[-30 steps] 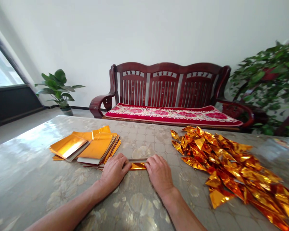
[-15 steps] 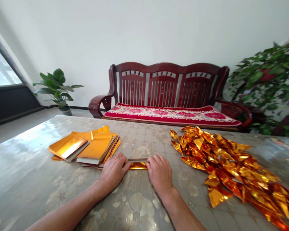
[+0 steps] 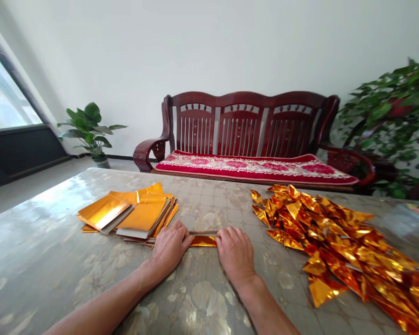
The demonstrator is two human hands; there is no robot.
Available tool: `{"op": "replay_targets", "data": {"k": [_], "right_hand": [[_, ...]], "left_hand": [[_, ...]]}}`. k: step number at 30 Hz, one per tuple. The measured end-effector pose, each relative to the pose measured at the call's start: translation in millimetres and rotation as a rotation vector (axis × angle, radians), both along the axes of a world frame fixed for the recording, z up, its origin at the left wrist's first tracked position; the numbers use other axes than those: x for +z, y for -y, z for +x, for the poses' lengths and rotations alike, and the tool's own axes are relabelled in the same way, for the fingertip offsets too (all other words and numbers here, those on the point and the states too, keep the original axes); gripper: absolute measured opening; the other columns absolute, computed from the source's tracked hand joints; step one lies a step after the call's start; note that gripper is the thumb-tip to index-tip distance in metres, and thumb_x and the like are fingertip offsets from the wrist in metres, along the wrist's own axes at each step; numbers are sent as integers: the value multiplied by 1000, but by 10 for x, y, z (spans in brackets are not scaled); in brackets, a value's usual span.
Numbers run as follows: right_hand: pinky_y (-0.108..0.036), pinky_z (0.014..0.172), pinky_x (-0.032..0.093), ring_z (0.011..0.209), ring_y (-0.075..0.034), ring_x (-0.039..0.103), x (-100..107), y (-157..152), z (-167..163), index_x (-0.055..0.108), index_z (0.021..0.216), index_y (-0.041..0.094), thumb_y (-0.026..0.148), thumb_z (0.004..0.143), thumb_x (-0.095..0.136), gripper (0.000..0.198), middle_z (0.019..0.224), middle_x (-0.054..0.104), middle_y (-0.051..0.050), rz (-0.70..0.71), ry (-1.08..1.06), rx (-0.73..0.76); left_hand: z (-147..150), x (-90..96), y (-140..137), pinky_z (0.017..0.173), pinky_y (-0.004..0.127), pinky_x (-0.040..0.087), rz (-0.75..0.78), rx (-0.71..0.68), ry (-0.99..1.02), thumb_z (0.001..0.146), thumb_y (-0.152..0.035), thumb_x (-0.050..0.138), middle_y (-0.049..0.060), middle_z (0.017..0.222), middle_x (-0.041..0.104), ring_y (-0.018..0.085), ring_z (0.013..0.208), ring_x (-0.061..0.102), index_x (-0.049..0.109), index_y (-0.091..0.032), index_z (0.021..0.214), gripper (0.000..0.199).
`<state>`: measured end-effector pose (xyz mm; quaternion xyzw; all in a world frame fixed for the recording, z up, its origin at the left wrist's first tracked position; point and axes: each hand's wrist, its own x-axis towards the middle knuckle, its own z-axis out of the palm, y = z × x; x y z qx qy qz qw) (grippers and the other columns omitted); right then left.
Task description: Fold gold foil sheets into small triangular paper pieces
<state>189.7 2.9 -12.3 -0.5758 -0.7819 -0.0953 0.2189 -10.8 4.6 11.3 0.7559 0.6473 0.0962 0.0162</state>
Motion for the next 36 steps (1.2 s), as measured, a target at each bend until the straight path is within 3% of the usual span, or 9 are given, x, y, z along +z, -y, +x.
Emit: {"op": "replay_targets", "data": {"k": [9, 23, 27, 33, 36], "right_hand": [[-31, 72, 33, 83, -21, 56, 27, -11, -3, 63, 82, 24, 26, 91, 61, 9, 83, 66, -1, -66, -2, -32], [-31, 68, 31, 77, -20, 56, 0, -12, 9, 59, 84, 23, 25, 88, 64, 6, 81, 67, 0, -20, -56, -56], [-31, 70, 32, 79, -20, 55, 19, -1, -10, 59, 82, 23, 22, 88, 64, 8, 81, 66, 0, -21, -36, -42], [-32, 73, 32, 84, -21, 54, 49, 22, -26, 63, 83, 24, 24, 89, 64, 7, 83, 64, -1, -10, 42, -7], [-32, 73, 31, 83, -21, 53, 54, 31, -20, 63, 83, 24, 24, 90, 62, 7, 83, 64, -2, 7, 57, 2]], "left_hand": [[10, 32, 5, 72, 30, 42, -16, -26, -34, 96, -37, 46, 5, 94, 65, 20, 82, 64, 68, -18, 82, 32], [3, 31, 1, 75, 31, 41, -54, -28, -22, 94, -36, 49, 5, 95, 62, 20, 86, 62, 65, -18, 84, 26], [10, 46, 22, 77, 31, 41, -2, -29, -40, 92, -36, 53, 5, 97, 60, 20, 90, 60, 62, -19, 90, 19], [54, 1, 60, 80, 37, 41, 133, -108, -142, 95, -25, 49, 7, 95, 57, 24, 92, 55, 58, -19, 93, 11], [42, -30, 82, 81, 35, 42, 135, -254, -121, 97, -20, 45, 6, 98, 57, 22, 92, 53, 58, -20, 95, 13]]}}
